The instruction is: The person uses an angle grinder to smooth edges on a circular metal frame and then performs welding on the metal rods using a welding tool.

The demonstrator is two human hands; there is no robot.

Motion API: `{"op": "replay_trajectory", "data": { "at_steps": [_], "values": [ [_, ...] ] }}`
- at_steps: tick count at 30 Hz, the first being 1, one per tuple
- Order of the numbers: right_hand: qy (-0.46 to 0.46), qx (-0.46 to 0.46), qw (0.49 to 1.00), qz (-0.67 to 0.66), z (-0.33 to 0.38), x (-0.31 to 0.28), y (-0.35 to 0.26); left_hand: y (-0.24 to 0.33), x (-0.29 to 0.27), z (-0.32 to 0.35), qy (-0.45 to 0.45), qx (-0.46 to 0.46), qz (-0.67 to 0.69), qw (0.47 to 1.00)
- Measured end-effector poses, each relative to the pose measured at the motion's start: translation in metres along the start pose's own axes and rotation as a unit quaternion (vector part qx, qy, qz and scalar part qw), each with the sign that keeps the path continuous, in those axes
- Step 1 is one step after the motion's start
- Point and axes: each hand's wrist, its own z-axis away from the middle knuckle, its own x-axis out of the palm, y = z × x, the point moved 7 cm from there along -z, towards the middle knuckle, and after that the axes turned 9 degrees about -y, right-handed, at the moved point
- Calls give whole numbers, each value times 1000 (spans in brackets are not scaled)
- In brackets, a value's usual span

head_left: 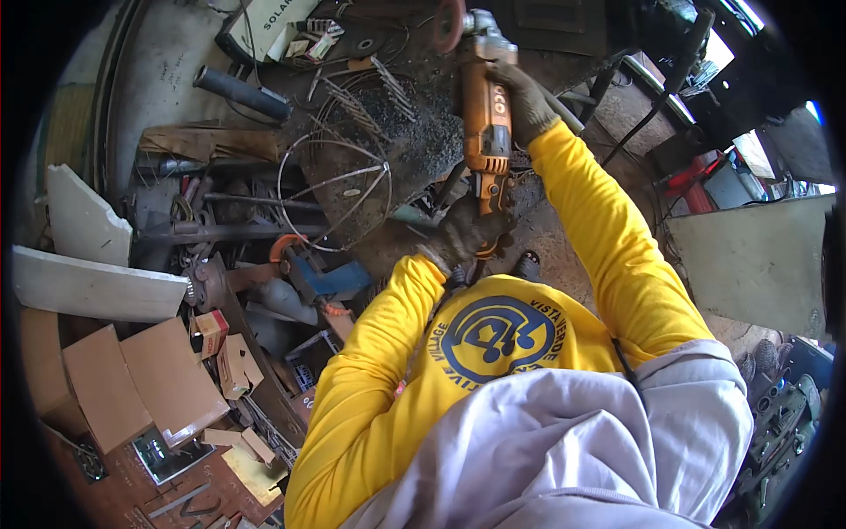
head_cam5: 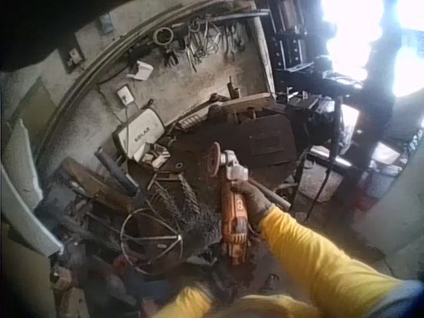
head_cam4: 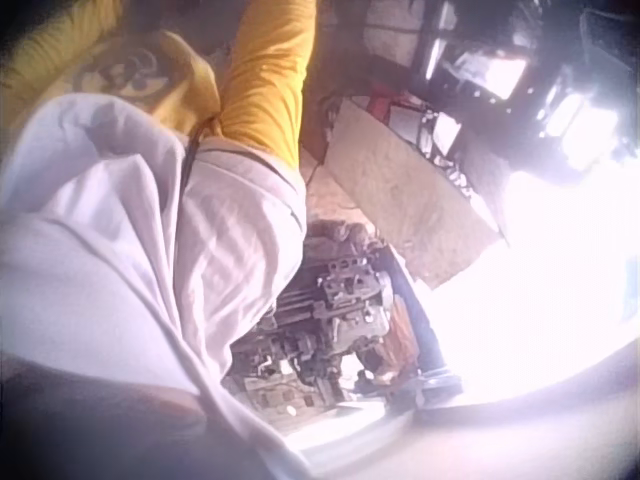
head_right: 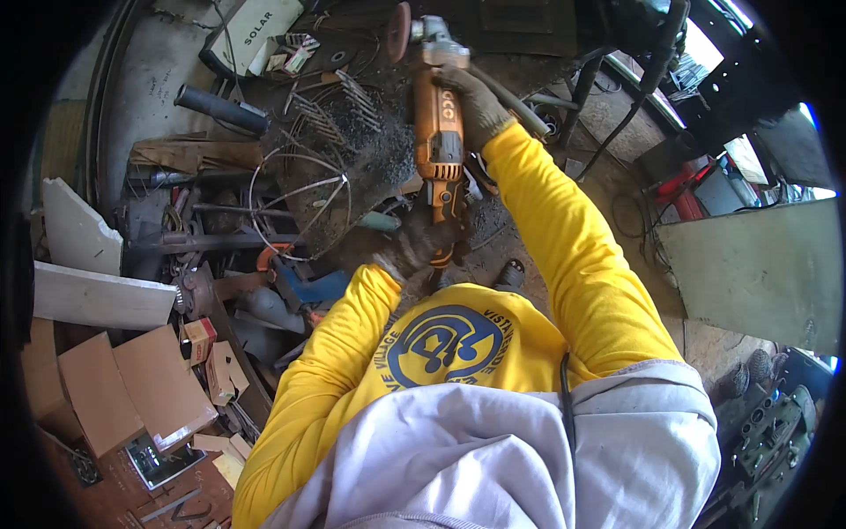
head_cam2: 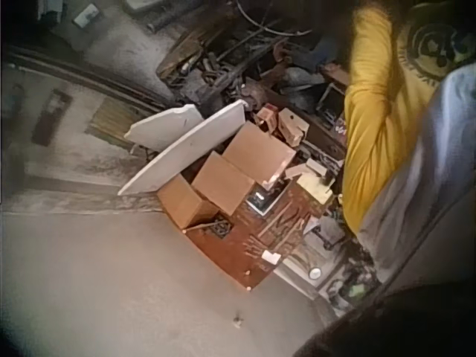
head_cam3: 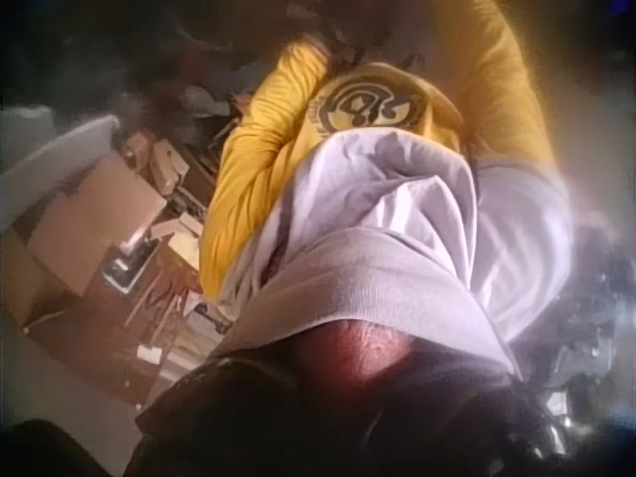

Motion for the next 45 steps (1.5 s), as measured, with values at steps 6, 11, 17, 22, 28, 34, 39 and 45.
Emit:
{"op": "replay_trajectory", "data": {
  "at_steps": [6,11,17,22,28,34,39,45],
  "values": [
    [229,163,721,633,-11,24,4,6,-13,-16,227,-71,-153,959],
    [193,209,693,663,-45,-30,15,-13,-47,-44,314,-14,-314,896],
    [50,213,551,806,-86,-65,16,35,-21,-52,296,-193,-306,884],
    [120,296,631,707,-79,-26,0,47,-32,-57,306,-192,-313,878],
    [135,290,572,755,-74,-6,-7,40,-36,-58,344,-188,-324,861],
    [88,303,532,786,-85,-35,-8,82,0,-24,189,-84,-471,857],
    [103,322,510,791,-58,-7,4,113,-11,111,331,218,-622,675],
    [244,-67,521,815,22,46,-6,156,-41,149,370,86,-830,408]
  ]
}}
